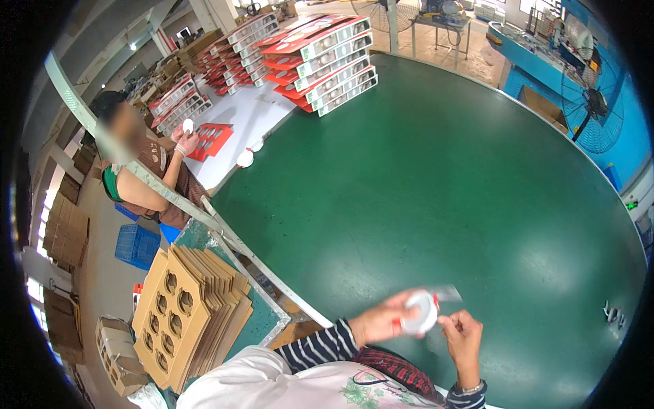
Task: The person picks up circular lights from a conveyor belt, wraps tags around their wires by hand, folds flat cardboard packaging boxes, and places tagged circular lights onto the conveyor belt.
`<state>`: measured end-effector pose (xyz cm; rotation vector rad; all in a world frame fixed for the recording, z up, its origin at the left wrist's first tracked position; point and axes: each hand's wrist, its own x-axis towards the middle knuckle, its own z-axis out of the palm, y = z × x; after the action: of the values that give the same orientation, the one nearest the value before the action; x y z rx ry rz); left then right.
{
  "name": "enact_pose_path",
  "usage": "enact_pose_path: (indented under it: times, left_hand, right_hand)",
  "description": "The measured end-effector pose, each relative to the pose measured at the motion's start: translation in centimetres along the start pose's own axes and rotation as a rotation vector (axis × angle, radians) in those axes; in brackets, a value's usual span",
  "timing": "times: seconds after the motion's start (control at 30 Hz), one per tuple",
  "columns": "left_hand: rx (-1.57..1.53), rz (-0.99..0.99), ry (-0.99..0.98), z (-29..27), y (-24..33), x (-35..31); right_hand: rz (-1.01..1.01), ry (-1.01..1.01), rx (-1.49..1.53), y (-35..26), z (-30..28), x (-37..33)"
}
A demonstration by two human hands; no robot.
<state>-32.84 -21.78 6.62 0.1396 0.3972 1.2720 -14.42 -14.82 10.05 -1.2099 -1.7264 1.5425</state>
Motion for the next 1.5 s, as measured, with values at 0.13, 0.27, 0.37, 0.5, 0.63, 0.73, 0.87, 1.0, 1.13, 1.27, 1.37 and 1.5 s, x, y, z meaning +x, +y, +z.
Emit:
enact_pose_path:
  times: [0.13,0.27,0.37,0.5,0.63,0.73,0.87,1.0,1.13,1.27,1.37,1.5]
  left_hand:
    - [0.169,0.6,0.541,-11.4,8.0,1.3]
    - [0.088,0.955,0.806,-19.9,19.3,-1.9]
    - [0.08,1.192,0.974,-25.9,28.9,-7.6]
    - [0.29,1.133,1.291,-22.9,30.0,-5.0]
    - [1.621,1.02,1.317,-21.6,17.7,2.9]
    - [1.935,0.859,0.863,-15.2,9.3,3.3]
    - [2.179,0.589,0.379,-10.7,-1.7,2.6]
    - [2.366,0.495,-0.208,-7.9,-9.7,3.8]
    - [2.412,0.499,-0.151,-5.6,-13.3,5.0]
    - [2.528,0.53,-0.119,-5.2,-14.9,7.1]
    - [2.545,0.478,-0.143,-4.7,-15.1,8.4]
    - [2.507,0.494,-0.085,-4.5,-14.5,8.3]
  right_hand:
    - [-0.15,0.054,-0.475,4.0,0.8,0.9]
    - [-0.017,0.061,-0.733,6.9,0.0,-1.4]
    - [0.285,-0.07,-0.776,8.2,-0.2,-3.2]
    - [0.194,0.232,-0.964,14.6,-2.9,-7.8]
    - [-0.094,0.737,-1.369,16.9,-5.4,-12.7]
    - [0.333,0.791,-1.063,19.2,-7.1,-15.0]
    - [0.133,0.891,-1.014,18.3,-9.7,-14.4]
    - [0.166,0.795,-1.013,19.0,-12.7,-16.6]
    - [0.146,0.819,-0.967,19.8,-12.5,-17.8]
    - [0.102,0.736,-0.953,19.8,-12.7,-17.8]
    - [0.103,0.694,-0.972,19.9,-14.5,-18.2]
    - [0.103,0.647,-0.967,20.2,-14.9,-17.5]
